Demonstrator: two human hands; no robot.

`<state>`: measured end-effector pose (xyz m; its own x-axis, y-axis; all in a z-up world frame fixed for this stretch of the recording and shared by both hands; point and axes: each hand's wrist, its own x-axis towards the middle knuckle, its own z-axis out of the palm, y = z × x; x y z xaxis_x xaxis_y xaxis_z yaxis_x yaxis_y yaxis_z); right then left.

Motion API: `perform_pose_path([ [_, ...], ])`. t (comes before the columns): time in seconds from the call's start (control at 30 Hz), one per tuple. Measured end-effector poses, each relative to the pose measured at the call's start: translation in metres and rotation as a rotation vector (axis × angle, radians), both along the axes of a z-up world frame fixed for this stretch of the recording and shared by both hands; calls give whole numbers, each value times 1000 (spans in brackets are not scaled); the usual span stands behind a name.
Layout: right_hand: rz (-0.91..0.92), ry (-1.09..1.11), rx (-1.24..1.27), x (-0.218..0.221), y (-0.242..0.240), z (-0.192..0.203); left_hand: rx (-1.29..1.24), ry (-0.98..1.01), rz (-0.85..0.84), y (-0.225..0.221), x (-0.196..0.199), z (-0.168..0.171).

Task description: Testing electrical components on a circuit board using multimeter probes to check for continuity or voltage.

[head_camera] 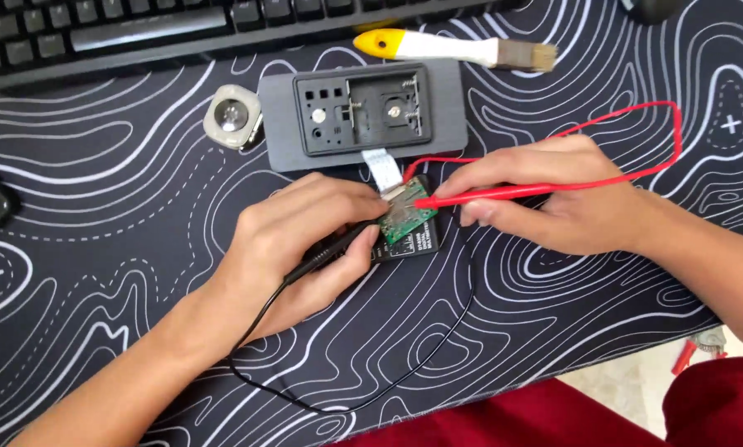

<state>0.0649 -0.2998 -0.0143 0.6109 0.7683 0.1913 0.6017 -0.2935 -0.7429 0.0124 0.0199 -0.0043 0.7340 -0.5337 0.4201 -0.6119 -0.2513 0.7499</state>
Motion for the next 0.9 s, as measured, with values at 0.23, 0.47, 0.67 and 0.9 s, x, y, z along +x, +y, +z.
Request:
perform_pose_path([
  [0.23,2,19,9,2,-1,6,-10,-7,10,0,-2,-2],
  [0.47,-34,17,-4,2,-6,1,-9,-22,17,-2,-3,-4],
  [0.67,-30,15,-1,2,-7,0,0,-43,39,-3,-4,-7],
  [0.9,-58,-24,-38,1,-9,-3,-4,-15,47,-3,-5,-8],
])
